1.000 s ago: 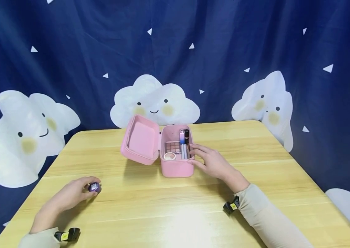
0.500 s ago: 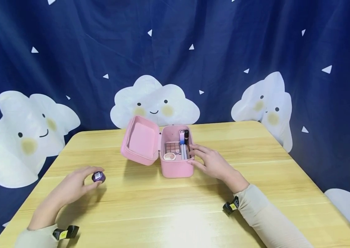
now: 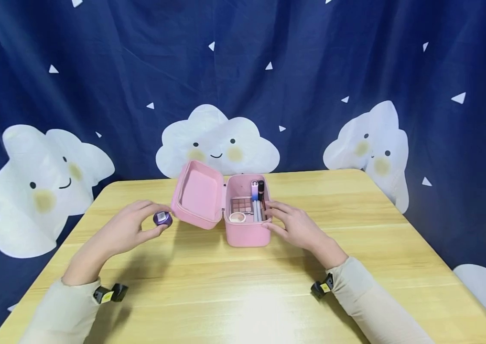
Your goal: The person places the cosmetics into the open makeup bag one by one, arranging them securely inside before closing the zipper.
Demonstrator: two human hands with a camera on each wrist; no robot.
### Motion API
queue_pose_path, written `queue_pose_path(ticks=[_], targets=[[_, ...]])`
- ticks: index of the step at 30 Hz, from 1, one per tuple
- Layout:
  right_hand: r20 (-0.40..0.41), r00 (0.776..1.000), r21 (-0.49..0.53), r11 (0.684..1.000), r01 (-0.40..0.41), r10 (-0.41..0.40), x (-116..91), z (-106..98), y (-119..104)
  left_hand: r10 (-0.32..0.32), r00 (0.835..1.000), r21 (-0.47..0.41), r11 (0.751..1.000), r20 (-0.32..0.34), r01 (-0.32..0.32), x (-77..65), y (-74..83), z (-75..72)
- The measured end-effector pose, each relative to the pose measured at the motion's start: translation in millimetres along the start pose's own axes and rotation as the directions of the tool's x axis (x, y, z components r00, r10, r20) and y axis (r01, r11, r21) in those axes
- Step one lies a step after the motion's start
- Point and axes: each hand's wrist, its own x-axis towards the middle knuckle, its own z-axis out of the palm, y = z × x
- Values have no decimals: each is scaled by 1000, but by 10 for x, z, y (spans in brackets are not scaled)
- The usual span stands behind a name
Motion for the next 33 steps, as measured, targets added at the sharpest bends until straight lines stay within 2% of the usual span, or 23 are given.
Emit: queue_pose_path(ticks=[6, 14, 18, 25, 33], targets=[[10, 1000, -1, 1000, -7, 7, 4, 0, -2, 7, 1000, -20, 1000, 29, -6, 292, 152, -33], [4, 1000, 8, 1000, -7, 7, -2, 3, 2, 96, 995, -44, 994, 18, -96, 664, 334, -45], [5, 1000, -5, 1000, -5, 5, -7, 7, 3, 105, 994, -52, 993, 36, -103, 829, 400, -26], [-4, 1000, -10, 1000, -2, 2, -22, 15, 4, 108, 992, -73, 992, 60, -104, 1072, 493, 144], [6, 1000, -18, 1000, -14, 15, -23, 15, 5, 65, 994, -32, 998, 87, -62, 1287, 585, 394]])
